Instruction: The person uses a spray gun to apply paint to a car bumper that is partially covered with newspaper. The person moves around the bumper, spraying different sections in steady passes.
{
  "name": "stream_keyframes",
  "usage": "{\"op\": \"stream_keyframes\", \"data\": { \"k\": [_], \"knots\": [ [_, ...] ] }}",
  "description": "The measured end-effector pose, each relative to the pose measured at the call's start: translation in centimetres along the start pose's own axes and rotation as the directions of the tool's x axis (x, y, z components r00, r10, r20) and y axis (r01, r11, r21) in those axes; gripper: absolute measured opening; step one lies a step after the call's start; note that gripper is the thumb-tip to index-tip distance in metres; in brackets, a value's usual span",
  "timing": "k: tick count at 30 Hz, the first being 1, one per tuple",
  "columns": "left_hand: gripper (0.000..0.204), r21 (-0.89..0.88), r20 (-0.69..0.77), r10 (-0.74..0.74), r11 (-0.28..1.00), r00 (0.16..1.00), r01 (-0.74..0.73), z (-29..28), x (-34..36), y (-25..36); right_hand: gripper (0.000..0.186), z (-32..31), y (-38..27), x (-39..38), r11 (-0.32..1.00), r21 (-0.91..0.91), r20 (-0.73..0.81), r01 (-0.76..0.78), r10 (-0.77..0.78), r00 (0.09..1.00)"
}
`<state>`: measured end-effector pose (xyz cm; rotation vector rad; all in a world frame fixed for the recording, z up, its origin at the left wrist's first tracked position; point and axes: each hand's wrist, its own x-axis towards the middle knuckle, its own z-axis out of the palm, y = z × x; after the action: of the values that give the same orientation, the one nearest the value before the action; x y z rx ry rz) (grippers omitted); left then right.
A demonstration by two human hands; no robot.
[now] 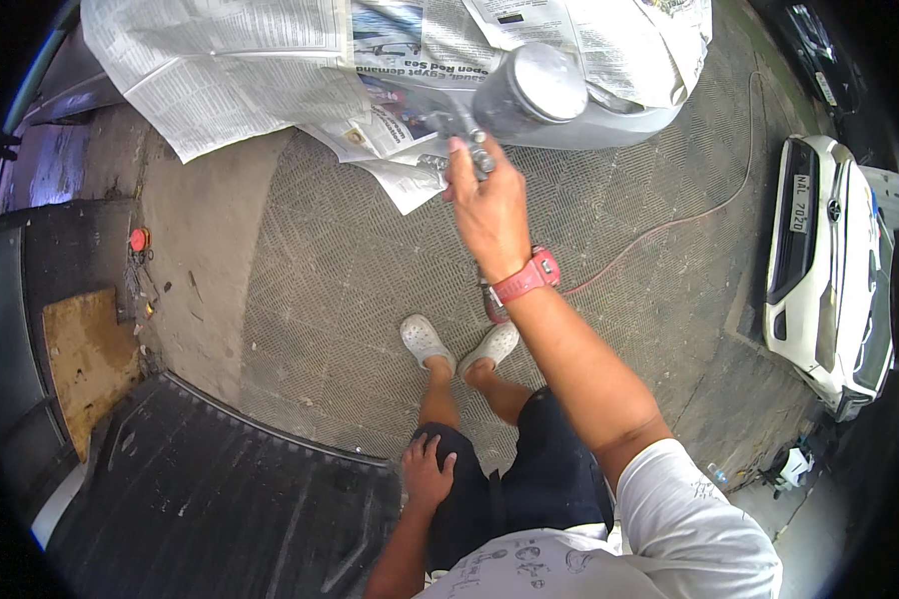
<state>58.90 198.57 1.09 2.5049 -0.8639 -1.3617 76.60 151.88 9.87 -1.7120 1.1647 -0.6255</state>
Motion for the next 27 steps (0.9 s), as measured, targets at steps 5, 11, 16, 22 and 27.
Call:
{"op": "stream_keyframes", "data": {
  "k": [5, 11, 16, 22, 27],
  "knots": [
    [0.065, -0.004, -0.08, 0.006, 1.0, 0.997, -0.007, -2.7, 5.7, -0.4, 0.034, -0.1, 0.7, 2.0, 0.958, 0.262, 0.129, -0.115, 0.083, 0.988],
    [0.066, 0.261, -0.283, 0.088, 0.965, 0.955, -0.012, -9.9, 17.6, -0.2, 0.033, -9.1, 5.2, 1.8, 0.99, 0.141, -0.029, -0.02, 0.025, 0.999],
    [0.064, 0.312, -0.337, 0.03, 0.947, 0.941, 0.081, -12.6, 26.4, 0.2, 0.035, -15.3, 10.1, 1.2, 0.989, 0.134, -0.248, 0.063, -0.029, 0.968],
    [0.063, 0.346, -0.484, 0.185, 0.938, 0.855, -0.007, -10.7, 35.6, 1.2, 0.037, -21.2, 17.6, 1.1, 0.964, 0.137, -0.437, 0.227, -0.147, 0.887],
    [0.064, 0.374, -0.535, 0.33, 0.918, 0.778, -0.132, -8.8, 41.5, 1.9, 0.041, -24.8, 23.5, 1.9, 0.974, 0.116, -0.581, 0.194, -0.092, 0.809]
  ]
}}
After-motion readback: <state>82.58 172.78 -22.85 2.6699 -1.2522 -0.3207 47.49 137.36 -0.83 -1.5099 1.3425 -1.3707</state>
